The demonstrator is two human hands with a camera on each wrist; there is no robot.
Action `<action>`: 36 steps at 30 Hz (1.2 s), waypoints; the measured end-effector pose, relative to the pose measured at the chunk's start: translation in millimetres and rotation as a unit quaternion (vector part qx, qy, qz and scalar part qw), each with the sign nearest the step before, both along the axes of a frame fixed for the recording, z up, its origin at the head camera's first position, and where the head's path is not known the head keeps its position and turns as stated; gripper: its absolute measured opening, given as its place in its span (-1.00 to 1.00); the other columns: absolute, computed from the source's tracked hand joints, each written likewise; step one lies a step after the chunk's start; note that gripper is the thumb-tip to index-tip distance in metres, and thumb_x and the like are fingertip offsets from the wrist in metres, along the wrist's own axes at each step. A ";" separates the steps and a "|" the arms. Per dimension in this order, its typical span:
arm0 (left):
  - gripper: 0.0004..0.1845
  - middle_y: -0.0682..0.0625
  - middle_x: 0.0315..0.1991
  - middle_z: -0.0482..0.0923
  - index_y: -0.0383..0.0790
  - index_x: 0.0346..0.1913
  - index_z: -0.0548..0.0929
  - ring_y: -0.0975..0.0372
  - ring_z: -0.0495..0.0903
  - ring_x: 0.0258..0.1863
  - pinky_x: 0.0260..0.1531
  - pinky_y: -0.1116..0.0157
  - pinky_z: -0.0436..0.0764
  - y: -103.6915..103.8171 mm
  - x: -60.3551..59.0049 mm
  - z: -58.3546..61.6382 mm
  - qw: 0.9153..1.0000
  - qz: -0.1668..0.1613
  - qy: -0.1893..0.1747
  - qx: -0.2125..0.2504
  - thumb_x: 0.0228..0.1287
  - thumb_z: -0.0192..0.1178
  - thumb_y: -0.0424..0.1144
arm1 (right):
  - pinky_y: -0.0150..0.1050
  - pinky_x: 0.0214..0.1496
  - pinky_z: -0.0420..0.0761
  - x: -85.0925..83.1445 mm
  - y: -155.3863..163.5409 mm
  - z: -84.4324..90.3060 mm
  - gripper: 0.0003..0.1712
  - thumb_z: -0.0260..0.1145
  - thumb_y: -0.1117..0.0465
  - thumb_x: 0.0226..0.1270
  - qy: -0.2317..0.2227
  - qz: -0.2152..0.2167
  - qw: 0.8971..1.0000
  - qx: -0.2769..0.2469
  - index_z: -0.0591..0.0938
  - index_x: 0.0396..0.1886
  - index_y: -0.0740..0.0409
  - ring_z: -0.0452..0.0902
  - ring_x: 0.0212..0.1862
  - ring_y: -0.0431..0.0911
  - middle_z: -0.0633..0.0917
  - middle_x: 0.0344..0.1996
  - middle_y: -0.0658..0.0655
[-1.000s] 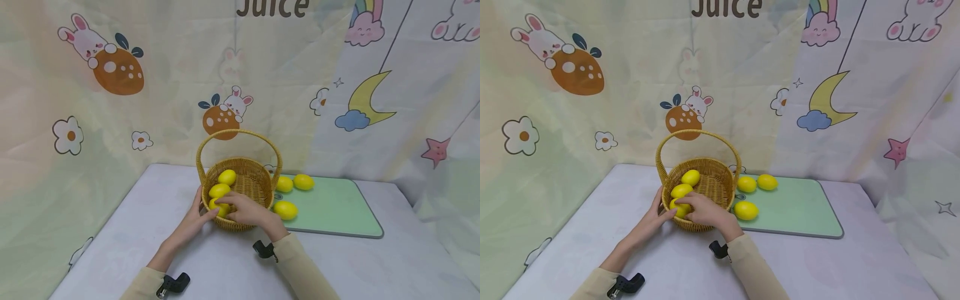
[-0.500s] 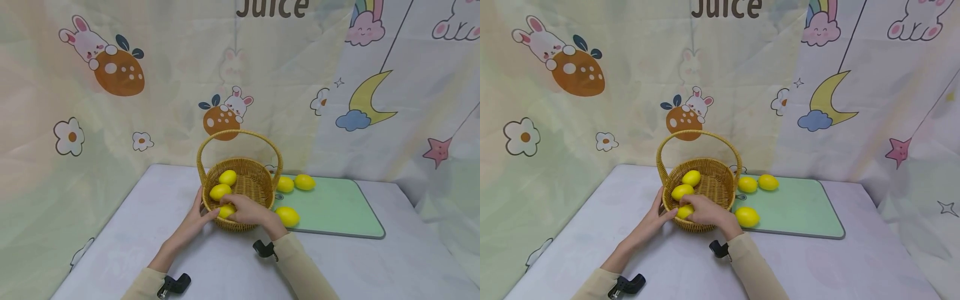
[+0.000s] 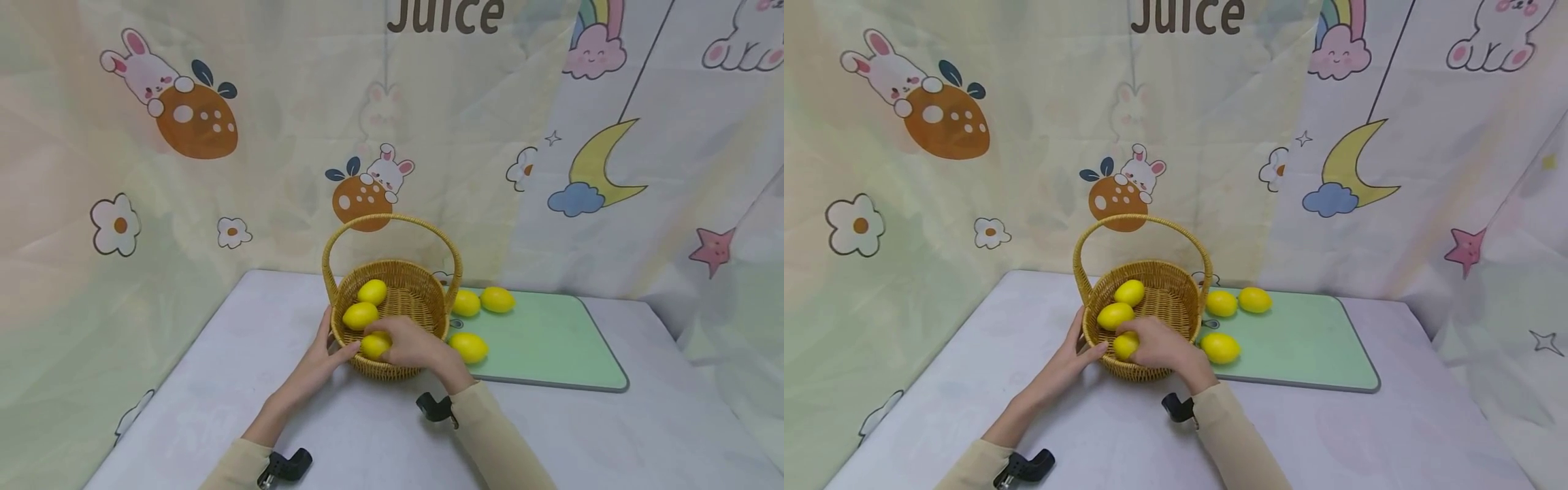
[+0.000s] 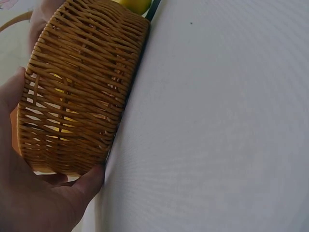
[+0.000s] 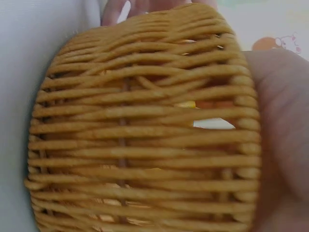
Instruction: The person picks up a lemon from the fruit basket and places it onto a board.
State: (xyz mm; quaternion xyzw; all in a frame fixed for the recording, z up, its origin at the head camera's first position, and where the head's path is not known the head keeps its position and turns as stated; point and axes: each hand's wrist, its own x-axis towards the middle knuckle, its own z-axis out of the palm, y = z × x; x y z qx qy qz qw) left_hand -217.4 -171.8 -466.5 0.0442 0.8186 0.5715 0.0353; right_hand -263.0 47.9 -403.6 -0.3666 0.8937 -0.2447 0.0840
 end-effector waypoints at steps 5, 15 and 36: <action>0.01 0.17 0.63 -0.35 0.57 0.49 -0.40 -0.09 -0.11 0.61 0.42 -0.39 -0.02 0.1 -0.2 -0.6 1.000 0.003 0.004 0.001 0.32 0.19 0.22 | -0.10 0.21 0.56 5.2 9.2 13.0 -0.42 0.41 0.35 0.12 0.015 -0.016 1.000 -0.010 0.64 0.21 0.02 0.54 0.07 -0.13 0.68 0.13 -0.04; 0.01 0.18 0.63 -0.37 0.55 0.49 -0.41 -0.07 -0.14 0.61 0.43 -0.38 -0.06 -0.1 -0.4 -0.6 1.000 -0.001 -0.001 -0.002 0.34 0.19 0.20 | -0.08 0.27 0.54 16.6 36.3 48.0 -0.39 0.43 0.39 0.10 0.030 -0.050 0.997 -0.047 0.64 0.19 -0.07 0.51 0.19 -0.12 0.65 0.14 -0.09; 0.04 0.11 0.64 -0.39 0.52 0.50 -0.43 -0.08 -0.15 0.61 0.44 -0.35 -0.06 0.4 -0.5 -0.3 1.000 0.004 -0.008 -0.002 0.32 0.20 0.21 | 0.05 0.19 0.59 23.0 116.6 79.7 -0.38 0.45 0.42 0.06 0.062 -0.125 0.985 -0.104 0.63 0.18 0.02 0.54 0.16 0.04 0.64 0.18 0.06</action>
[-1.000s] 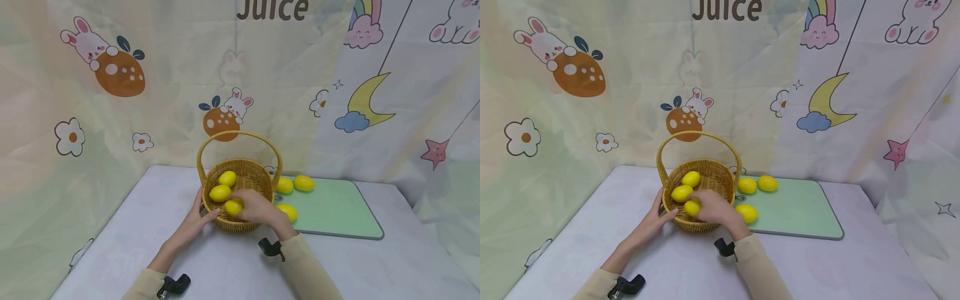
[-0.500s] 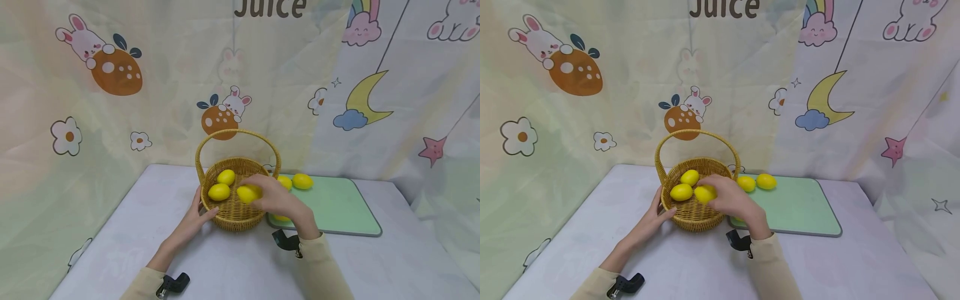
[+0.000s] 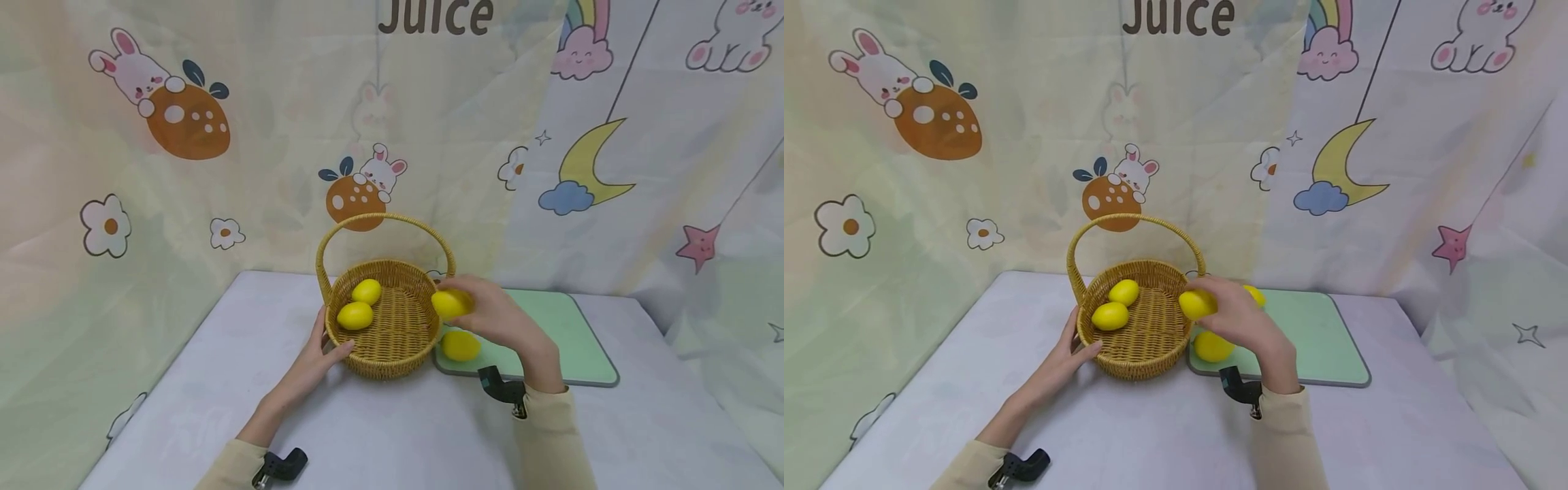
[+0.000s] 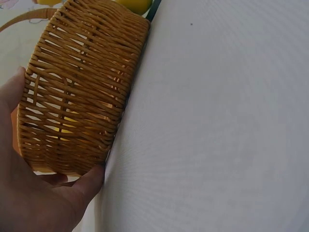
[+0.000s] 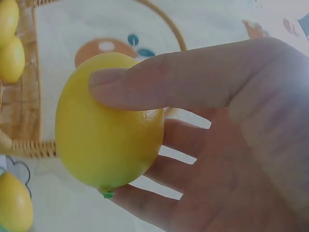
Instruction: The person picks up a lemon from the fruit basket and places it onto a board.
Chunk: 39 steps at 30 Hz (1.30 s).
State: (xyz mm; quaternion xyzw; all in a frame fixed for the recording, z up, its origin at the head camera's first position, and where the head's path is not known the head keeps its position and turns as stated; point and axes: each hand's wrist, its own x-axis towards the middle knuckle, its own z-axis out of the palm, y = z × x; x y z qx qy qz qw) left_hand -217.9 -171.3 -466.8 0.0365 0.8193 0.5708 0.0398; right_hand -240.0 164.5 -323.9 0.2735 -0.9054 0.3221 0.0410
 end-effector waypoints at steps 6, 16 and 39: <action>0.06 0.08 0.64 -0.38 0.48 0.52 -0.43 -0.10 -0.14 0.61 0.45 -0.34 -0.04 0.6 0.5 1.3 1.000 0.001 -0.002 0.002 0.31 0.21 0.20 | 0.10 0.18 0.57 -11.5 14.7 -8.2 -0.35 0.38 0.48 0.05 -0.035 -0.018 0.999 -0.010 0.61 0.22 0.09 0.51 0.14 0.08 0.62 0.20 0.12; 0.09 0.08 0.64 -0.37 0.39 0.55 -0.43 -0.10 -0.12 0.61 0.44 -0.34 0.00 -0.5 -0.2 -0.8 1.000 0.001 0.005 -0.001 0.31 0.22 0.21 | 0.02 0.06 0.56 -40.5 23.4 -40.7 -0.41 0.34 0.49 -0.08 -0.023 -0.030 0.999 0.032 0.66 0.09 0.20 0.52 0.04 0.09 0.68 0.08 0.20; 0.06 0.10 0.64 -0.37 0.40 0.55 -0.42 -0.07 -0.14 0.61 0.45 -0.34 -0.07 -0.3 -0.3 -0.1 1.000 -0.001 0.007 0.006 0.34 0.21 0.17 | 0.18 0.27 0.48 -60.1 20.0 -77.8 -0.35 0.32 0.42 0.06 -0.070 -0.064 0.994 0.056 0.58 0.25 0.16 0.50 0.17 0.13 0.62 0.19 0.21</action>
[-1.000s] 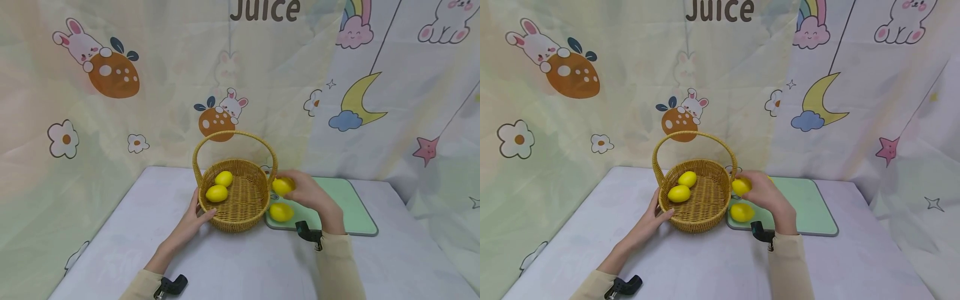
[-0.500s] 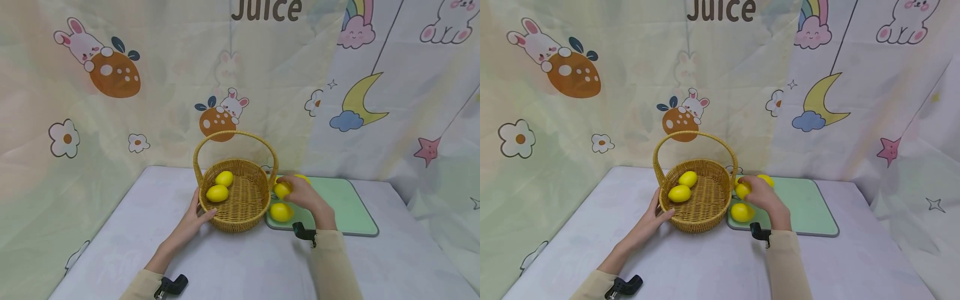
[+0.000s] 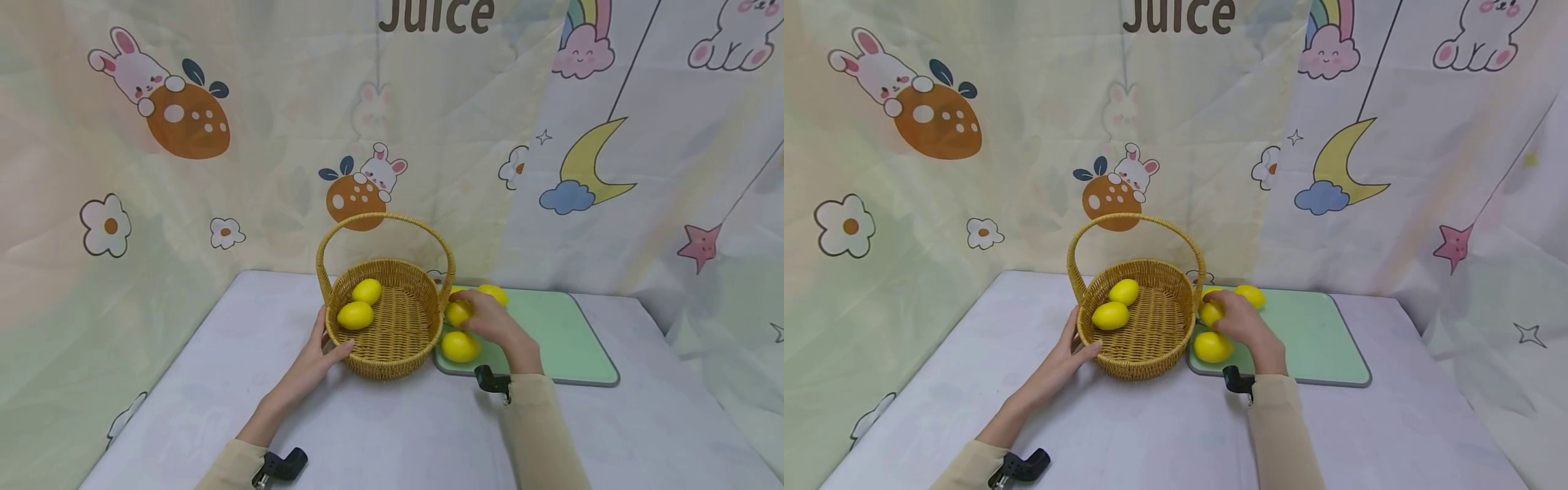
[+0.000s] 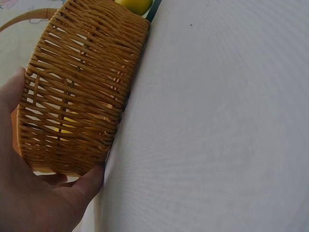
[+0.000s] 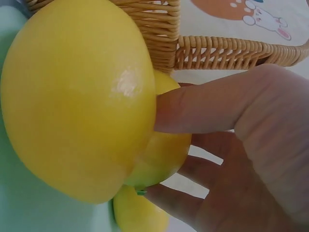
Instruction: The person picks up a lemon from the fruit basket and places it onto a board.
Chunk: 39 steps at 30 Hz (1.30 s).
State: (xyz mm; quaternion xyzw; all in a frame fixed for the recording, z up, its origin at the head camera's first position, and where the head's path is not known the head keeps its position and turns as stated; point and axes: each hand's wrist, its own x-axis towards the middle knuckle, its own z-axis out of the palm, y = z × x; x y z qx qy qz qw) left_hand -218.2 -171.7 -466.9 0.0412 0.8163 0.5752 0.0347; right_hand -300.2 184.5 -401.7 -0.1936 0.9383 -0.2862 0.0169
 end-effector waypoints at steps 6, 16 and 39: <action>0.06 0.10 0.64 -0.37 0.38 0.56 -0.42 -0.07 -0.14 0.61 0.46 -0.34 -0.07 0.1 0.7 1.1 1.000 0.000 0.001 0.000 0.33 0.21 0.17 | 0.23 0.32 0.45 -1.2 1.1 -2.8 -0.38 0.29 0.44 0.09 -0.012 0.006 1.000 0.010 0.59 0.24 0.20 0.48 0.25 0.20 0.63 0.20 0.24; 0.05 0.09 0.64 -0.37 0.43 0.54 -0.43 -0.07 -0.15 0.61 0.45 -0.34 -0.06 0.1 0.7 1.1 1.000 0.002 -0.006 -0.003 0.34 0.20 0.17 | 0.23 0.27 0.49 -1.6 0.4 2.2 -0.42 0.26 0.44 0.14 -0.032 0.004 0.999 0.004 0.59 0.23 0.22 0.47 0.24 0.25 0.62 0.18 0.28; 0.04 0.10 0.64 -0.38 0.51 0.51 -0.43 -0.09 -0.14 0.61 0.43 -0.36 -0.03 -0.1 -0.7 -0.1 1.000 0.002 -0.006 -0.007 0.33 0.20 0.20 | 0.17 0.19 0.56 30.6 -10.8 50.2 -0.55 0.27 0.36 0.28 0.052 0.027 0.998 0.010 0.64 0.18 0.14 0.55 0.15 0.20 0.66 0.16 0.20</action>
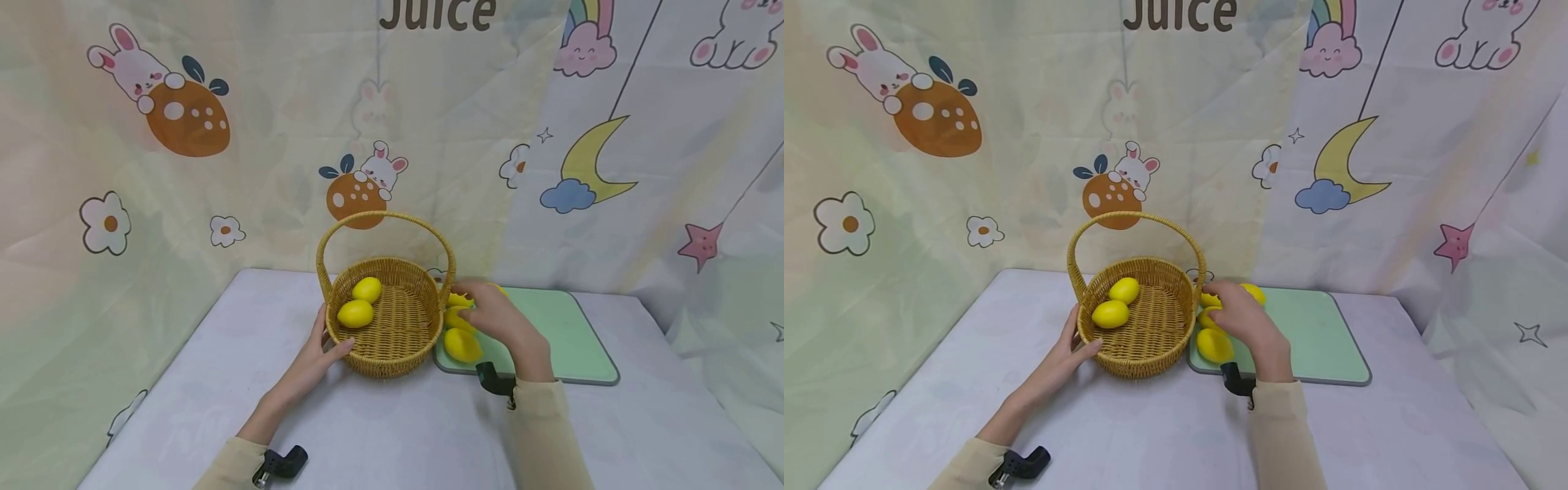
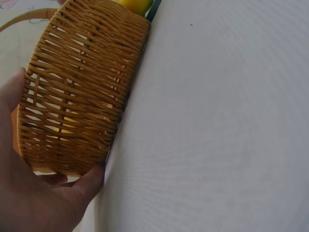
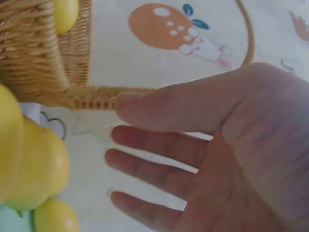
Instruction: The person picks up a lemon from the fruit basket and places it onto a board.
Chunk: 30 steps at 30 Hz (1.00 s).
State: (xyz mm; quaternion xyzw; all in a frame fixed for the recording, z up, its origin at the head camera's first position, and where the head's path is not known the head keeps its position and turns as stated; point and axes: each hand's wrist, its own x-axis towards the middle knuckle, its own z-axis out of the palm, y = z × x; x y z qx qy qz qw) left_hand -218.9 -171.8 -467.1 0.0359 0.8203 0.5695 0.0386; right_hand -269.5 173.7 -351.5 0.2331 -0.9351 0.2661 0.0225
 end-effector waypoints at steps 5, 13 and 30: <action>0.03 0.10 0.64 -0.38 0.54 0.50 -0.43 -0.09 -0.13 0.61 0.44 -0.35 -0.02 -0.9 -2.4 -0.7 1.000 0.001 0.003 0.000 0.33 0.20 0.20 | 0.12 0.16 0.59 12.6 -11.9 13.0 -0.60 0.26 0.35 0.34 0.020 -0.008 1.000 0.006 0.65 0.16 0.10 0.57 0.12 0.13 0.68 0.13 0.15; 0.03 0.11 0.64 -0.37 0.54 0.50 -0.43 -0.09 -0.13 0.61 0.44 -0.36 -0.02 -1.7 -4.0 1.3 1.000 0.002 0.006 -0.003 0.33 0.20 0.19 | 0.04 0.21 0.60 16.5 -43.0 13.6 -0.56 0.27 0.37 0.34 0.035 0.048 0.998 -0.017 0.60 0.22 0.19 0.58 0.17 0.08 0.66 0.16 0.15; 0.00 0.17 0.63 -0.35 0.60 0.48 -0.39 -0.10 -0.13 0.61 0.41 -0.39 0.00 1.1 -0.1 -0.4 1.000 -0.003 0.016 0.010 0.35 0.20 0.16 | 0.03 0.41 0.45 -4.8 -116.9 -37.1 -0.47 0.31 0.37 0.28 -0.018 0.125 0.992 -0.014 0.56 0.28 0.13 0.41 0.39 0.05 0.54 0.31 0.12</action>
